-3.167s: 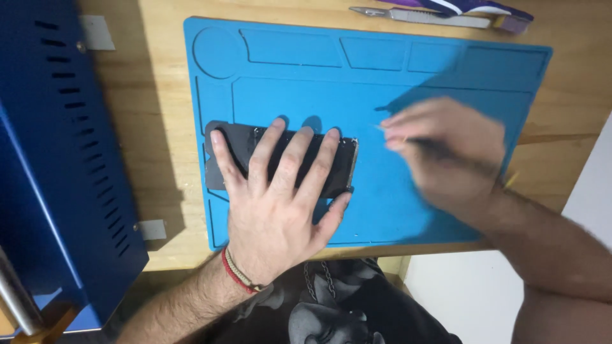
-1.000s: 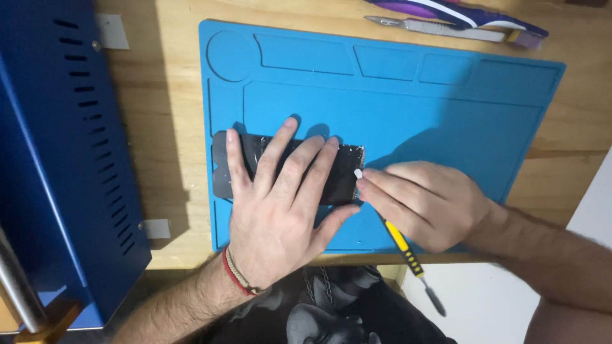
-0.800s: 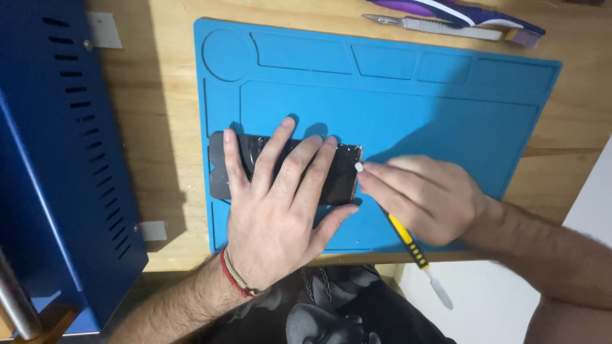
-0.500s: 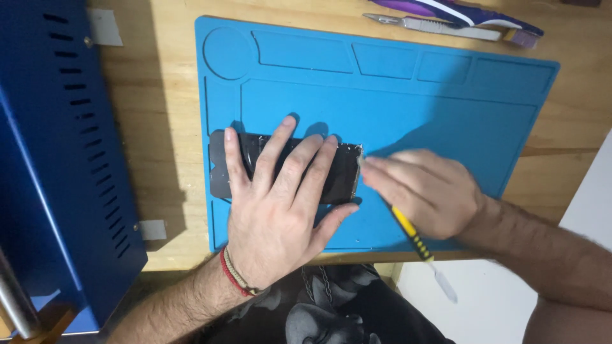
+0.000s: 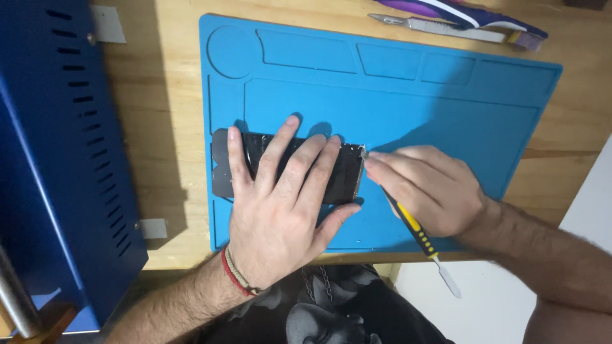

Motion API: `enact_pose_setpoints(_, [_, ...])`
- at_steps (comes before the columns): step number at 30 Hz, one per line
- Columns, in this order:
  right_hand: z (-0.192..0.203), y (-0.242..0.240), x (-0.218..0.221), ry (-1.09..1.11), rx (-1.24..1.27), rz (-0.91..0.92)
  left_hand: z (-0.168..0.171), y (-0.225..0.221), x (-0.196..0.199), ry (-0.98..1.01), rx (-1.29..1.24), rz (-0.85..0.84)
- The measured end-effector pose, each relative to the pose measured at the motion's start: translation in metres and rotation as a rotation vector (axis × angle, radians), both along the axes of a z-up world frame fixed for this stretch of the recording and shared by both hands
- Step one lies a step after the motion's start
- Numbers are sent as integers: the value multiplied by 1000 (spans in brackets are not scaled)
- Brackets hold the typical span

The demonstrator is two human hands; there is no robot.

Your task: Cleaning and prying the screen of a mobile phone during a repair process

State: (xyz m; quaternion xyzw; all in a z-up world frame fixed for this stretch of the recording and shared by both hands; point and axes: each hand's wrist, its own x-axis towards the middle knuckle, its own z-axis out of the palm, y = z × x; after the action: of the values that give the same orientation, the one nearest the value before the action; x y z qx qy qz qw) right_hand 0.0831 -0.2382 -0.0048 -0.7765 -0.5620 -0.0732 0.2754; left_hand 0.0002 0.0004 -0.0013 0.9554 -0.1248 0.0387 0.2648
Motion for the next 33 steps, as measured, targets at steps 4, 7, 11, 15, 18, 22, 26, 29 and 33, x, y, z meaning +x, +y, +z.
enact_pose_setpoints(4, [1, 1, 0, 14, -7, -19, 0, 0, 0, 3, 0, -1])
enact_pose_setpoints(7, [0, 2, 0, 15, 8, -26, -1, 0, 0, -4, -3, -1])
enact_pose_setpoints(11, [1, 2, 0, -8, -1, -35, 0, -1, -1, -2, -14, 0])
enact_pose_setpoints(15, [3, 3, -1, -2, -7, 1, 0, 0, -1, -3, -9, 1])
enact_pose_setpoints(18, [2, 1, 1, 35, -11, -6, -1, 0, -1, -3, -6, -4])
enact_pose_setpoints(22, [2, -2, -4, 107, -22, -40, -1, 0, -1, -5, -6, -2])
enact_pose_setpoints(26, [1, -1, -2, 36, -29, -56, 0, 0, 0, -6, -4, 1])
enact_pose_setpoints(29, [2, 0, 0, 5, -8, 62, 0, 1, 0, -11, -17, 3])
enact_pose_setpoints(33, [-2, 1, -3, 12, -2, -64, -1, 0, -1, -8, -20, 3])
